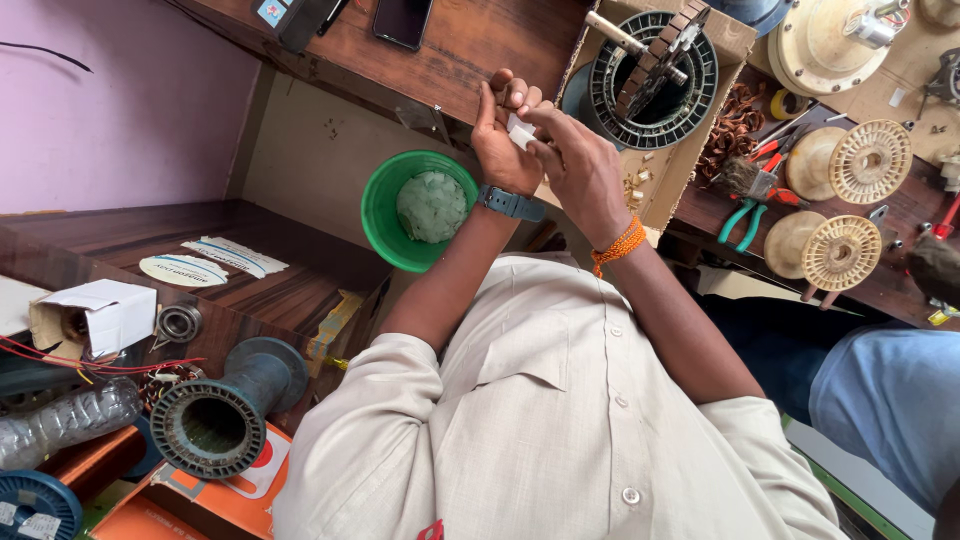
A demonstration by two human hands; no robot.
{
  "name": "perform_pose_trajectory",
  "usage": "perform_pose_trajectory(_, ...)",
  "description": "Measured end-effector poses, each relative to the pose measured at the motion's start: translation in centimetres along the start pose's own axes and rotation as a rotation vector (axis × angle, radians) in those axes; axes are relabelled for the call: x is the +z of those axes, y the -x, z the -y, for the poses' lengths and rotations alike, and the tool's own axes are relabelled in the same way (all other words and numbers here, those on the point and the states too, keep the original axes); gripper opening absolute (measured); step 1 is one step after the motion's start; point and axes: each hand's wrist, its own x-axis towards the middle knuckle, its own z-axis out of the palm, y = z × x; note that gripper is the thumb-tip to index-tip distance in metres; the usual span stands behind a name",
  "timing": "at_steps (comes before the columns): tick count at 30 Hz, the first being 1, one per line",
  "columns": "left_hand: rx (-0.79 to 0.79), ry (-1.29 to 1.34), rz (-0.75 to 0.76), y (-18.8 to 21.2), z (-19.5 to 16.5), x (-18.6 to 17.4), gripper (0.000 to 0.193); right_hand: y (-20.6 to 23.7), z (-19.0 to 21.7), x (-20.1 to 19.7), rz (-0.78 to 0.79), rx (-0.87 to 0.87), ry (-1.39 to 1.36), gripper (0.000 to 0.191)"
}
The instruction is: The person fits small white insulation pieces into the slots of an electric motor stator held in a cardboard box on the workbench, pressing them in by hand one at a time. They reach into a wooden drawer for supplies, dip a hand into a green bucket, then pick up the stator and carry it across the workshop.
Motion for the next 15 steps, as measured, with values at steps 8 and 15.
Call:
perform_pose_trajectory(8,-0.054,0.069,-0.058,-0.1,1.1,0.0,0.033,0.0,-0.6,-1.2,0.016,0.128,-0.069,0.043)
perform_pose_trajectory(15,-0.115,0.082,0.033,0.2,1.3,-0.2,0.041,0.9,-1.6,-1.5,0.031,0.15,-0.079,0.05)
